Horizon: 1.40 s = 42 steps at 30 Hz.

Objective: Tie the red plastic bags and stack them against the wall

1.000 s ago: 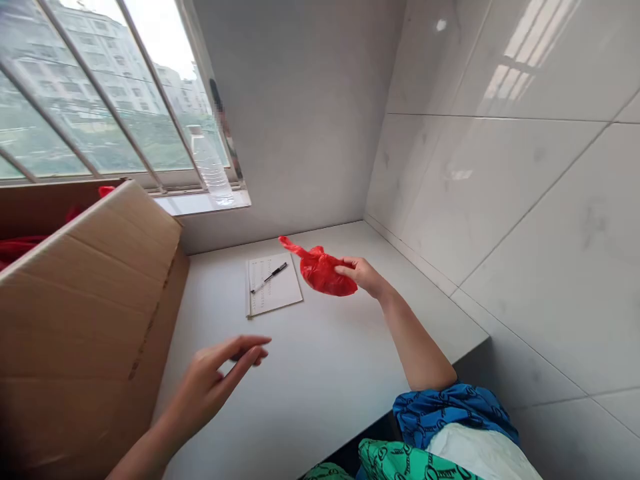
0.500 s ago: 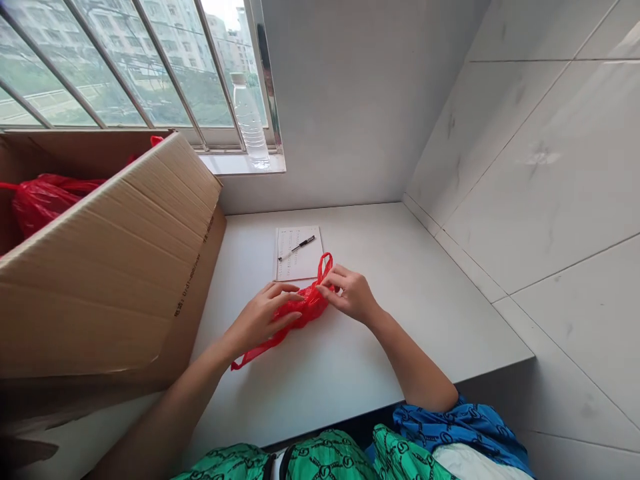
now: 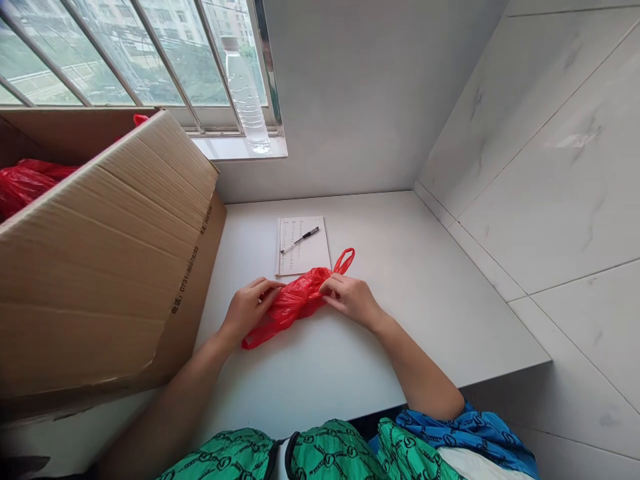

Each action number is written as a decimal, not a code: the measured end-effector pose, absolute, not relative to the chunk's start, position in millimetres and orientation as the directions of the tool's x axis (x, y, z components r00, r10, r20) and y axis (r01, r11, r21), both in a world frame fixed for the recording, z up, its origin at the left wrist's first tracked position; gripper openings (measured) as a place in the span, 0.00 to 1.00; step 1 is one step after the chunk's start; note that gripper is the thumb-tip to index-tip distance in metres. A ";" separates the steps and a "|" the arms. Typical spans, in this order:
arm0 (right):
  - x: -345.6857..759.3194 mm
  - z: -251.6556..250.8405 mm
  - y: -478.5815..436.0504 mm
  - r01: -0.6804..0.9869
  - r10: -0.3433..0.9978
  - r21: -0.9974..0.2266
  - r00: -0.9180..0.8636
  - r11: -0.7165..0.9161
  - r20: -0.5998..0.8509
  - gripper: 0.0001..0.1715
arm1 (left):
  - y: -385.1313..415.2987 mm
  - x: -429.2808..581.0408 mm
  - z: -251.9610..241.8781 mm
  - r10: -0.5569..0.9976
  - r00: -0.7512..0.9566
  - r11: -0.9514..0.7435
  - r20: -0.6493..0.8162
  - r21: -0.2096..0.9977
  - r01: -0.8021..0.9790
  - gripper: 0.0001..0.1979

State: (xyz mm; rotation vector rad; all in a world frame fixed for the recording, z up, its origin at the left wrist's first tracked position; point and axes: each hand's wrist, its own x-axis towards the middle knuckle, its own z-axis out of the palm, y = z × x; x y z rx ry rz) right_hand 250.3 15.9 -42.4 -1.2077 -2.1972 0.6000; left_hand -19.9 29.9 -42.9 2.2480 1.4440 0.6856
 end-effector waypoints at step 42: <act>222.5 -37.5 11.7 -0.254 0.962 -0.949 -0.243 -0.184 -0.122 0.27 | 5.8 3.3 -16.6 0.870 0.430 0.268 -0.241 0.963 -0.004 0.35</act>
